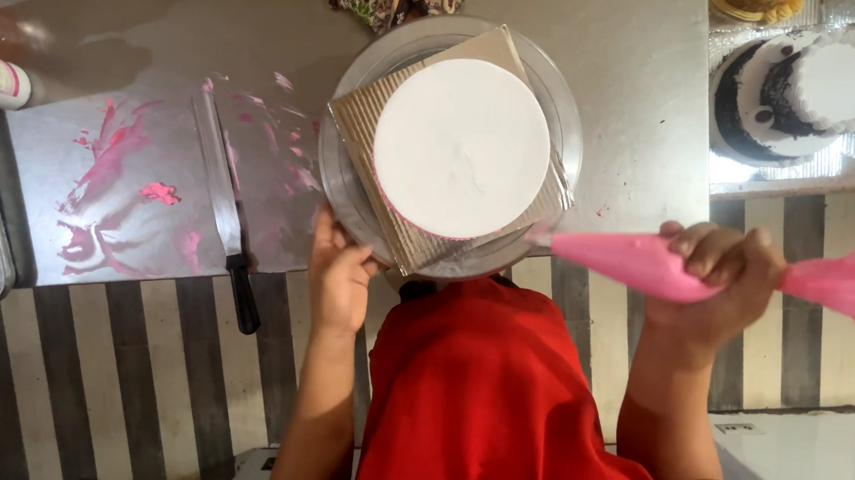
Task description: The person pipes a pink frosting shell border around the top edge of a white cake using a piping bag, rotating the cake on a turntable. They refill the piping bag with frosting from the table, scrape excess frosting with a knife, carry a finished cake to a side table, and resume piping the border.
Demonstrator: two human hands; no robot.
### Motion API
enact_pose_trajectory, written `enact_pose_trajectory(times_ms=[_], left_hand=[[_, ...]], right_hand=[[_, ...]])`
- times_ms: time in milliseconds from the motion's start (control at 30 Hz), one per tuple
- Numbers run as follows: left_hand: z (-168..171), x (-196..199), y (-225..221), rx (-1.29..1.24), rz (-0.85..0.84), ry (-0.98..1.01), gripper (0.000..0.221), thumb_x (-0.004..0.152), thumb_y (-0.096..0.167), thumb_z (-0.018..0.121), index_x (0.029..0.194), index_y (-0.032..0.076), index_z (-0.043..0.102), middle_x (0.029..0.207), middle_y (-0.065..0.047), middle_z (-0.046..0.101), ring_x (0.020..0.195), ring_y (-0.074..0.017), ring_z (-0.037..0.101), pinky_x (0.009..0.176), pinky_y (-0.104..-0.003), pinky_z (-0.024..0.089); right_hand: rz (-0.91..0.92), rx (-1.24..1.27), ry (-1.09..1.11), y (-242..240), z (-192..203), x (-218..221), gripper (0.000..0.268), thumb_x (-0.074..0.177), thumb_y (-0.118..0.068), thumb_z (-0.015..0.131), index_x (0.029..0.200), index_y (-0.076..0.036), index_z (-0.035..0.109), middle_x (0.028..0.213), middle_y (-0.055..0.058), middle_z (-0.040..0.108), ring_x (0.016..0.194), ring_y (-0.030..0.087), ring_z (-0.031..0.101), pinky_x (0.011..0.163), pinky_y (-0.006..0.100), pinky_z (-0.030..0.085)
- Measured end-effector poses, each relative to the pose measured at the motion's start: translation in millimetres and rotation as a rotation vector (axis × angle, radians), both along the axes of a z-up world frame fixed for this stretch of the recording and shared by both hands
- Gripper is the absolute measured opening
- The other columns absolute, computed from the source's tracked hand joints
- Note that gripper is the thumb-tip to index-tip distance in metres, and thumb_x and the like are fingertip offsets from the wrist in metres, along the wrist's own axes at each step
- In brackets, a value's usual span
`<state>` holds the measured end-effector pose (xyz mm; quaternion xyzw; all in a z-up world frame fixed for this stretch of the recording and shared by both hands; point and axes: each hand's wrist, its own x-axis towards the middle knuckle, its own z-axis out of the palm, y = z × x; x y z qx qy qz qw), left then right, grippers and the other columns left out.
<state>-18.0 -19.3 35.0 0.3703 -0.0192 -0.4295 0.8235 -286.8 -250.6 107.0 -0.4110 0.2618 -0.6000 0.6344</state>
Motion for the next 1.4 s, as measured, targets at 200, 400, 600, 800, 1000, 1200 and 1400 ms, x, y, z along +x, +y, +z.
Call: enact_pose_trajectory(times_ms=[200,400,600,800,1000,1200,1400], left_hand=[[103.7,-69.2,4.3,0.132,0.006,-0.913,0.060,0.095,0.018,0.078,0.146,0.006,0.049,0.152,-0.011,0.045,0.139,-0.0284,0.056,0.115,-0.048,0.053],[137.6,-82.6,-27.7,0.225,-0.156,-1.764,0.052,0.091,0.026,0.085,0.137,0.007,0.068,0.128,-0.003,0.069,0.117,-0.0171,0.066,0.120,-0.051,0.037],[130.2,-68.8,-20.0,0.047,-0.418,-1.325,0.052,0.081,0.033,0.086,0.124,0.010,0.070,0.116,-0.004,0.072,0.111,-0.0188,0.068,0.107,-0.045,0.039],[20.3,-56.6,27.4,0.047,0.328,-0.266,0.016,0.093,0.013,0.075,0.100,0.002,0.066,0.119,-0.022,0.071,0.076,-0.0163,0.055,0.064,-0.030,0.042],[-44.7,-58.5,9.3,0.217,0.333,-0.126,0.046,0.098,0.000,0.067,0.135,0.006,0.040,0.135,-0.010,0.047,0.130,-0.0206,0.052,0.109,-0.042,0.046],[-10.8,-62.5,2.0,0.039,0.070,0.132,0.078,0.094,0.006,0.060,0.159,0.010,0.018,0.125,-0.017,0.059,0.118,-0.0252,0.060,0.104,-0.050,0.051],[-7.8,-67.3,2.5,-0.015,0.024,0.167,0.082,0.088,0.000,0.056,0.159,0.010,0.016,0.132,-0.019,0.059,0.122,-0.0284,0.061,0.106,-0.049,0.050]], right_hand=[[0.305,-0.092,-0.025,52.9,13.0,-2.4,0.056,0.118,-0.018,0.037,0.062,-0.013,0.039,0.053,0.007,0.045,0.058,0.019,0.056,0.087,0.046,0.058],[0.428,0.080,0.006,70.5,63.1,17.3,0.056,0.110,-0.051,0.047,0.080,-0.003,0.052,0.078,0.013,0.061,0.085,0.029,0.064,0.107,0.058,0.042],[0.890,0.014,0.069,34.6,40.8,2.9,0.048,0.108,-0.042,0.062,0.084,-0.001,0.063,0.094,0.017,0.073,0.106,0.037,0.071,0.125,0.071,0.034],[0.523,0.272,0.103,-11.6,86.8,37.3,0.054,0.124,-0.038,0.046,0.080,-0.009,0.055,0.081,0.012,0.067,0.097,0.032,0.072,0.117,0.071,0.044],[0.391,0.199,0.255,-48.7,108.7,73.8,0.043,0.117,-0.022,0.048,0.075,-0.012,0.048,0.075,0.009,0.059,0.084,0.027,0.066,0.100,0.055,0.052],[0.311,0.177,0.369,-48.3,125.9,104.9,0.038,0.111,-0.016,0.059,0.075,-0.011,0.051,0.074,0.008,0.057,0.080,0.026,0.063,0.093,0.052,0.054],[0.347,0.087,0.417,-47.9,124.6,106.9,0.039,0.111,-0.011,0.060,0.072,-0.010,0.054,0.069,0.009,0.058,0.071,0.024,0.063,0.090,0.049,0.054]])
